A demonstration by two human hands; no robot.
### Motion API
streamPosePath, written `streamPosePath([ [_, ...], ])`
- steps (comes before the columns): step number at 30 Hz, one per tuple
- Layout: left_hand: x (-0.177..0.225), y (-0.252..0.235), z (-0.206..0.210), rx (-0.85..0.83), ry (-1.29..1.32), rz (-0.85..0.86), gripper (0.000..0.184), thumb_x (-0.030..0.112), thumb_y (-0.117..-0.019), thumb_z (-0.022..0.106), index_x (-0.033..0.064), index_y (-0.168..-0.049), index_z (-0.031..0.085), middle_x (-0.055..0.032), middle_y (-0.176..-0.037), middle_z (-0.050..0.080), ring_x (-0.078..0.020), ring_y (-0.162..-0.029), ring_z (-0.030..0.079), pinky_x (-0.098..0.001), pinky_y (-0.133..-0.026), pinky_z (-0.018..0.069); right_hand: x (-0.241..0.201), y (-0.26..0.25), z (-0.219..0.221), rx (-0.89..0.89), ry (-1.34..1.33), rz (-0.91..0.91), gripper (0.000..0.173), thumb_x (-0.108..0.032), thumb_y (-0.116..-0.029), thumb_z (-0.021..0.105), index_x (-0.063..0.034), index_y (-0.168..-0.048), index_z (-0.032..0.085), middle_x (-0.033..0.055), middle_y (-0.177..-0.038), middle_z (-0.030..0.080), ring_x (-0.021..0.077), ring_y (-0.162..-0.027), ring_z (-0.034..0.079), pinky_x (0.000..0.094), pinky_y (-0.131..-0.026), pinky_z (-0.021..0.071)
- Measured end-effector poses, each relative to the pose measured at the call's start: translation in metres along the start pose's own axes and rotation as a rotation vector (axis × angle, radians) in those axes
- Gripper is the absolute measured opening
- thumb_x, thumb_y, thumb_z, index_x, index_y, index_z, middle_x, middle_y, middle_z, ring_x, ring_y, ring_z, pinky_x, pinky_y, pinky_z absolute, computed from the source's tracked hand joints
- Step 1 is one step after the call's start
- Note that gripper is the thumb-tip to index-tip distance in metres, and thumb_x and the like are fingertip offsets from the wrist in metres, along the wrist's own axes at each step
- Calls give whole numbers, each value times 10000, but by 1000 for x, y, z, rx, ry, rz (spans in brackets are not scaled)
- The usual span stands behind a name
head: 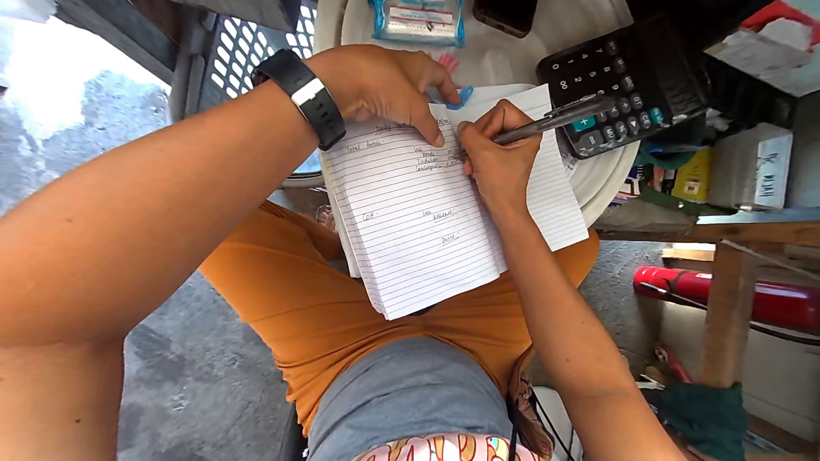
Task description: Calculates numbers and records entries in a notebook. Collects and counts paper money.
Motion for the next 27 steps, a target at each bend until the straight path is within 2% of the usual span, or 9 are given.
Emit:
streamPosePath([
  [7,0,-1,0,-1,-5,7,562,99,-925,733,162,-1444,527,-135,-1115,682,-167,-828,688,-302,-714,586,2,-2,-3,17,-35,-2,351,110,-825,639,-124,-641,452,-32,-574,561,3,-421,491,149,-374,420],
  [22,2,0,1,-8,15,27,571,72,-928,721,139,-1456,513,-137,-1153,671,-151,-816,684,-291,-709,584,2,-2,-2,0,3,-14,349,99,-822,623,-140,-643,443,-57,-564,533,-13,-431,476,139,-386,402],
  [27,0,-2,1,-11,33,23,577,68,-919,733,137,-1450,519,-143,-1128,676,-155,-801,689,-287,-700,590,4,-4,-5,11,-28,-5,352,105,-820,620,-140,-640,443,-50,-562,538,-8,-431,480,141,-385,399],
])
Point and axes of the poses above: each hand's wrist, its own y-axis away from the middle knuckle, its own z-axis out of the palm, x = y × z, the point moved 10 cm from there along -y, towards the middle knuckle
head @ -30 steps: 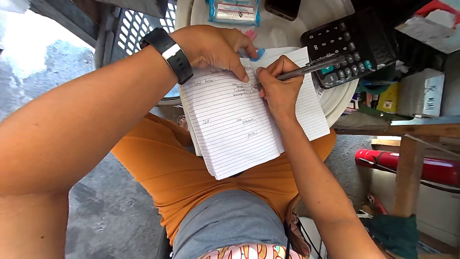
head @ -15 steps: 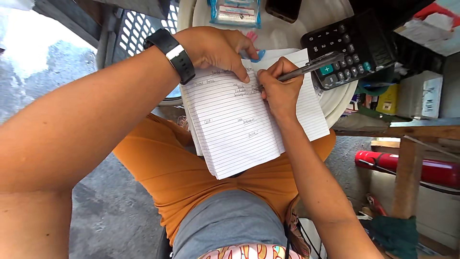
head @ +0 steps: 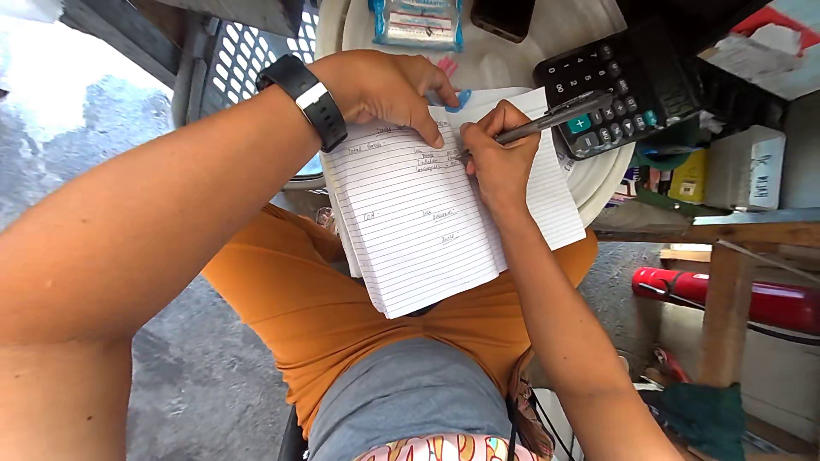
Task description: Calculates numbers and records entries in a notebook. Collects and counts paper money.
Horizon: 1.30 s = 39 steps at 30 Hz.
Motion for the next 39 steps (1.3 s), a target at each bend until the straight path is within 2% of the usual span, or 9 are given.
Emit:
streamPosePath([
  [9,1,1,0,-7,3,1,563,68,-922,729,129,-1443,525,-145,-1164,676,-163,-829,695,-295,-715,591,-2,0,-3,30,-21,-27,355,113,-825,600,-139,-636,436,-51,-570,518,-7,-439,467,138,-388,390],
  [16,0,0,0,-7,22,5,567,61,-917,732,131,-1441,526,-150,-1110,682,-168,-788,697,-290,-683,594,-3,2,-1,17,23,-29,356,111,-833,595,-140,-642,429,-57,-552,501,-9,-440,449,137,-404,374],
  [28,0,-1,1,-26,30,24,559,67,-921,730,121,-1434,517,-136,-1131,693,-151,-793,703,-281,-687,593,0,-2,-3,15,63,0,348,94,-833,588,-150,-655,414,-67,-556,477,-16,-450,422,137,-410,345],
  [31,-2,-1,2,-49,63,44,554,51,-923,723,112,-1431,510,-126,-1094,699,-154,-789,701,-284,-680,594,1,-3,-4,9,-62,49,345,66,-889,652,-124,-675,458,-40,-584,549,6,-447,499,147,-411,435],
  [32,-2,-2,3,-50,76,60,544,26,-918,721,106,-1417,518,-126,-1081,698,-157,-772,695,-289,-661,590,-2,-4,-9,3,-104,70,309,23,-927,665,-108,-707,492,-28,-614,581,22,-461,543,162,-427,485],
  [34,2,-2,2,-62,81,115,544,-12,-918,708,86,-1417,516,-128,-1166,675,-160,-837,688,-301,-697,587,-20,-7,-30,-31,-53,63,174,-129,-1040,543,-86,-873,559,-52,-694,592,10,-511,557,170,-475,511],
  [36,6,-1,0,-68,78,161,517,-43,-917,693,77,-1395,536,-113,-1248,657,-160,-948,688,-308,-774,585,-42,-8,-75,49,150,28,273,-249,-1093,416,-82,-983,602,-110,-647,482,-28,-476,414,157,-449,389],
  [37,7,-1,-1,-67,84,171,516,-57,-913,689,75,-1391,547,-113,-1251,660,-164,-965,690,-311,-789,588,-54,-6,-107,137,256,-16,266,-253,-1088,443,-82,-973,611,-111,-664,473,-30,-500,398,164,-479,377],
  [39,8,-1,-5,-64,86,180,526,-74,-904,690,79,-1391,558,-122,-1233,666,-181,-951,697,-322,-778,598,-75,5,-175,370,437,-144,200,-211,-1043,572,-49,-933,608,-68,-746,547,-21,-603,498,174,-581,459],
])
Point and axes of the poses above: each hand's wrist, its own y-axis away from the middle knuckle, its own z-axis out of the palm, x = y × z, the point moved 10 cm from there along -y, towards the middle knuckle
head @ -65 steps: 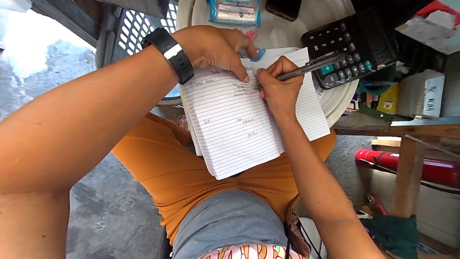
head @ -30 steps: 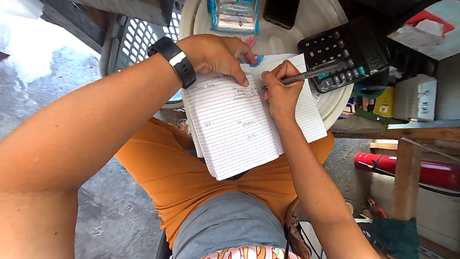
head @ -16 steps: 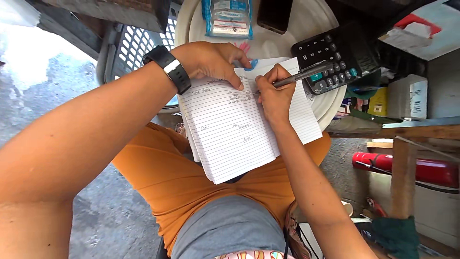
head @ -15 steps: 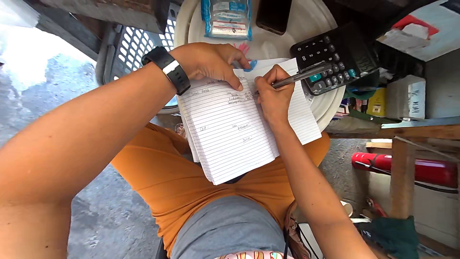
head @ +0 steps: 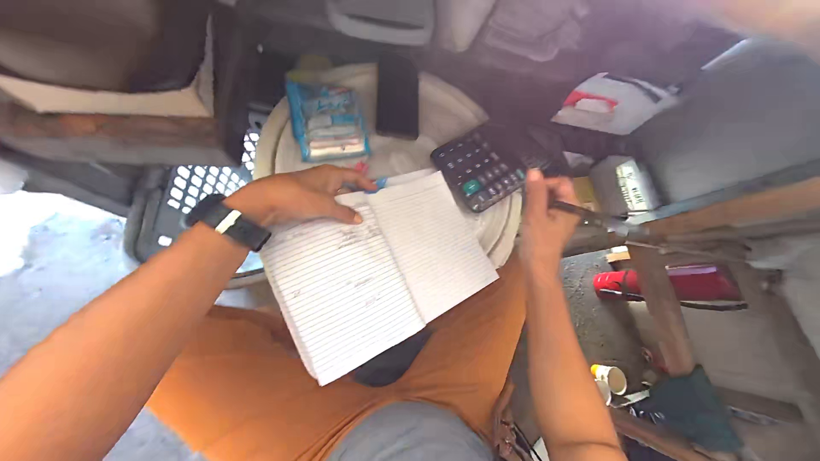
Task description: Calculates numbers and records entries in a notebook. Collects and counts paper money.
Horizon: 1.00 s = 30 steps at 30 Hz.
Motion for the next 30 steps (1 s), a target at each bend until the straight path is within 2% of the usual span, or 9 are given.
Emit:
streamPosePath([
  [3,-1,-1,-8,-15,-73,1,527,-44,-902,706,83,-1395,569,-135,-1255,653,-189,-972,680,-336,-793,584,44,-10,-52,87,91,142,375,-215,-1109,422,78,-1327,510,137,-1061,654,129,-835,683,297,-734,594],
  [5,-6,-2,-10,-19,-91,-41,507,-40,-908,701,94,-1380,574,-122,-1270,650,-171,-976,679,-312,-787,580,76,-21,-52,71,49,222,440,-195,-1123,353,85,-1454,426,235,-1217,644,231,-1016,704,367,-872,597],
  [8,-9,-1,-8,-6,-69,-113,489,-46,-923,679,89,-1377,561,-136,-1187,673,-174,-878,684,-303,-722,579,104,-59,-48,85,185,236,477,-238,-1064,549,95,-1403,519,277,-1284,633,313,-1161,656,428,-1013,536],
  [11,-6,-3,-6,-23,-80,-91,484,-43,-928,674,80,-1381,557,-140,-1240,650,-176,-957,673,-314,-799,570,132,-88,-29,-3,122,313,394,-230,-993,687,52,-1263,633,200,-1161,662,213,-968,670,372,-854,582],
  [13,-6,-4,-6,-38,-102,-75,514,-27,-931,679,83,-1415,544,-143,-1348,606,-187,-1070,649,-334,-886,547,131,-98,-22,-45,45,297,330,-134,-977,689,53,-1242,627,161,-1122,654,162,-900,660,337,-790,592],
  [17,-5,-4,-6,-45,-94,-89,505,-20,-939,670,89,-1417,550,-134,-1326,625,-170,-996,673,-320,-830,569,70,-127,-26,-158,-23,11,290,-155,-981,664,23,-1205,616,37,-1061,669,84,-901,669,304,-805,602],
  [21,-3,-6,-5,-43,-104,-65,493,-12,-926,690,86,-1396,577,-128,-1289,650,-167,-976,679,-322,-823,572,29,-115,23,-467,-113,110,195,-117,-1014,597,-42,-1193,619,-49,-982,668,48,-848,664,277,-780,597],
  [25,-2,-6,-5,-69,-139,-32,492,-1,-938,682,88,-1408,568,-109,-1332,628,-147,-1020,667,-311,-851,562,48,-61,95,-735,-165,218,183,-67,-996,598,-16,-1165,645,-9,-949,688,65,-823,678,279,-767,604],
  [30,-4,-5,-5,-83,-139,-53,482,4,-943,676,107,-1404,577,-105,-1231,674,-130,-912,687,-279,-775,577,86,-42,121,-731,-216,333,187,-112,-1028,569,-30,-1174,653,1,-998,682,62,-859,656,266,-791,571],
])
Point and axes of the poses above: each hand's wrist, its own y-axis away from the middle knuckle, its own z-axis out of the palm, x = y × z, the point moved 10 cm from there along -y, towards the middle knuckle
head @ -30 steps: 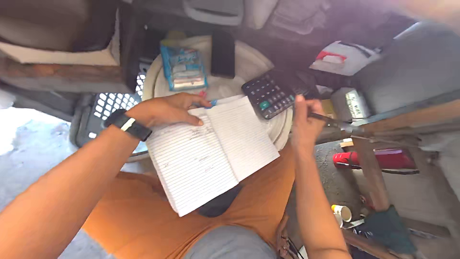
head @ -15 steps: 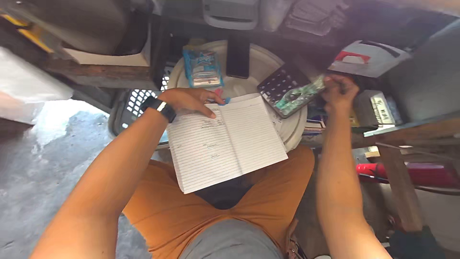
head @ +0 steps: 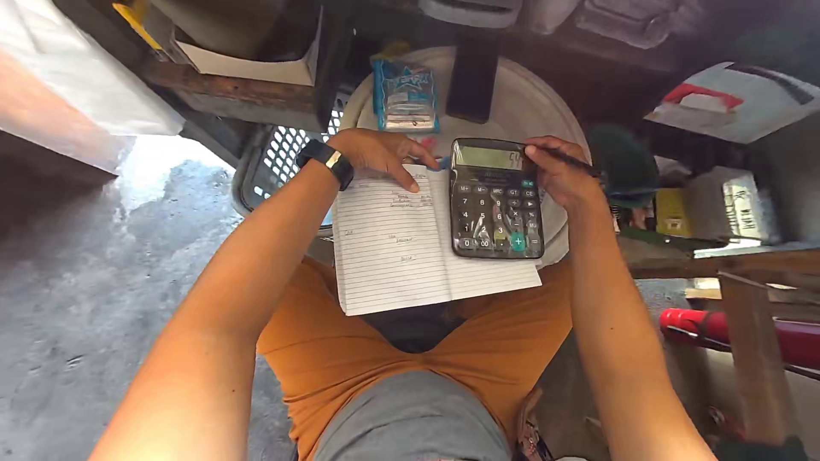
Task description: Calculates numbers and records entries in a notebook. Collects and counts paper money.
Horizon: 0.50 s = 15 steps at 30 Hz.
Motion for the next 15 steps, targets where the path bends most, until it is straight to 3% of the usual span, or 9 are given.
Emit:
streamPosePath([
  [4,-4,-2,1,-6,51,12,477,-10,-935,678,98,-1389,578,-108,-1195,685,-125,-863,699,-267,-739,592,-5,4,4,18,-52,25,279,-188,-1094,441,-43,-1214,648,4,-1033,685,67,-872,665,260,-778,573],
  [10,-6,-2,1,14,53,11,508,-40,-918,684,82,-1397,569,-120,-1266,662,-147,-891,697,-285,-730,592,-13,5,16,4,-61,53,335,-193,-1107,393,-22,-1290,615,39,-1061,668,93,-899,654,289,-799,568],
  [13,-5,-1,2,11,63,1,498,-43,-928,665,84,-1399,563,-112,-1262,665,-128,-893,694,-261,-724,587,-18,6,-2,72,-63,53,371,-219,-1114,397,-12,-1375,560,100,-1236,687,144,-1064,679,321,-919,559],
  [15,-8,-1,3,3,97,-14,495,-48,-932,656,85,-1398,558,-116,-1219,682,-132,-857,701,-256,-696,592,-25,18,-23,170,-88,17,368,-209,-1114,410,1,-1380,551,128,-1246,696,190,-1115,698,346,-949,576],
])
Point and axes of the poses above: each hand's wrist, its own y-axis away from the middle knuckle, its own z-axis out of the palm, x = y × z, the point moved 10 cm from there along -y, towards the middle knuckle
